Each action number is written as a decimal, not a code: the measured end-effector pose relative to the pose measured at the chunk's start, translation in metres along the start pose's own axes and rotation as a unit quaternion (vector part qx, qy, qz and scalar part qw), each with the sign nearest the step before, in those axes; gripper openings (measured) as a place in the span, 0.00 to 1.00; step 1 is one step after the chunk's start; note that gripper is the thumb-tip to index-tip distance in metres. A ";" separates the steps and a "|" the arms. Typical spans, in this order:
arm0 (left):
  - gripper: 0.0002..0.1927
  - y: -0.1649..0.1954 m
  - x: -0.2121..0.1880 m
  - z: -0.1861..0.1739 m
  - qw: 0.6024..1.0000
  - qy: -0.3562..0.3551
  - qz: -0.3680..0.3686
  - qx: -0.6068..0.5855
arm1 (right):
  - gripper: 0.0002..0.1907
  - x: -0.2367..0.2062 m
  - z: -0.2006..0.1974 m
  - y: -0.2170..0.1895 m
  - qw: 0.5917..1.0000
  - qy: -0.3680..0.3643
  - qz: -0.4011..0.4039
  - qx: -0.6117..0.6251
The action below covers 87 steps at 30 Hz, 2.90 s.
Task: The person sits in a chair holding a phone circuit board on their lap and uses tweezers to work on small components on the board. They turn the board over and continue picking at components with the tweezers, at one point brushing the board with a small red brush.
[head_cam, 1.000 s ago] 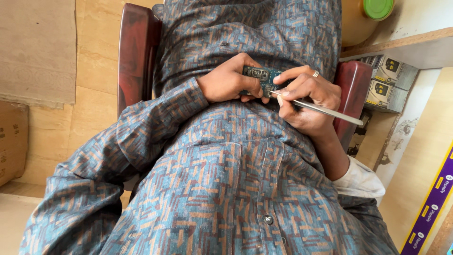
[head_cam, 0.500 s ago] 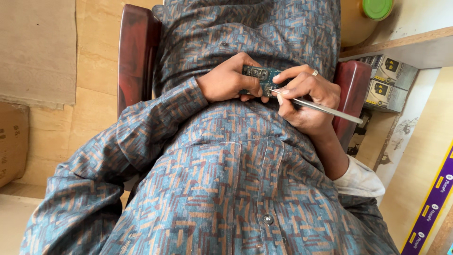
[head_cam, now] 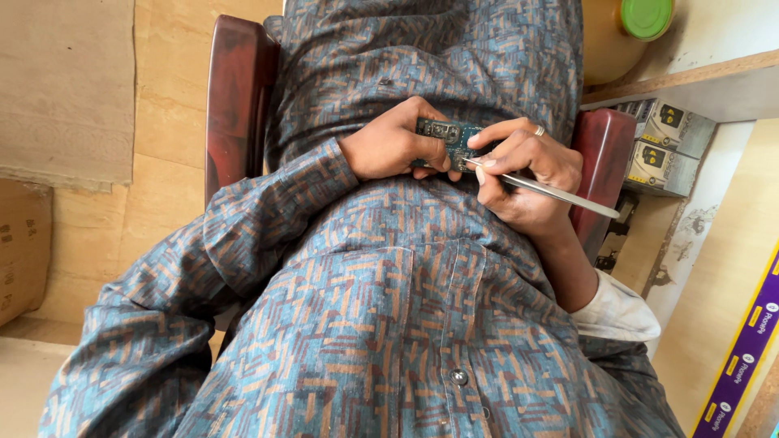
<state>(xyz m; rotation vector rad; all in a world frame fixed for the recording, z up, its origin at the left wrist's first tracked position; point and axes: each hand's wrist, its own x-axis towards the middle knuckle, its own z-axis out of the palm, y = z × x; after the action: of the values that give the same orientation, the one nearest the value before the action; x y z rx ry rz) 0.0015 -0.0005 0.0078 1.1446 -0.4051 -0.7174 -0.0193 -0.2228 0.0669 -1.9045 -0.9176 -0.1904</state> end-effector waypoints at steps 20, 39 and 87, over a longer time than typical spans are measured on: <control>0.08 -0.003 0.000 0.000 1.000 -0.005 -0.002 -0.023 | 0.12 0.001 0.001 -0.002 1.000 -0.003 0.004 -0.013; 0.07 -0.004 0.001 -0.001 1.000 0.007 -0.009 -0.007 | 0.11 0.001 0.001 -0.001 1.000 0.001 0.003 -0.005; 0.08 -0.001 0.001 -0.001 1.000 0.004 -0.010 0.006 | 0.11 -0.001 0.002 0.002 1.000 0.005 0.008 -0.002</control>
<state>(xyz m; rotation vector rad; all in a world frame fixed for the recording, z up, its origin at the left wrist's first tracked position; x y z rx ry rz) 0.0024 -0.0008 0.0060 1.1643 -0.3923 -0.7278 -0.0188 -0.2225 0.0640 -1.9119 -0.8955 -0.1914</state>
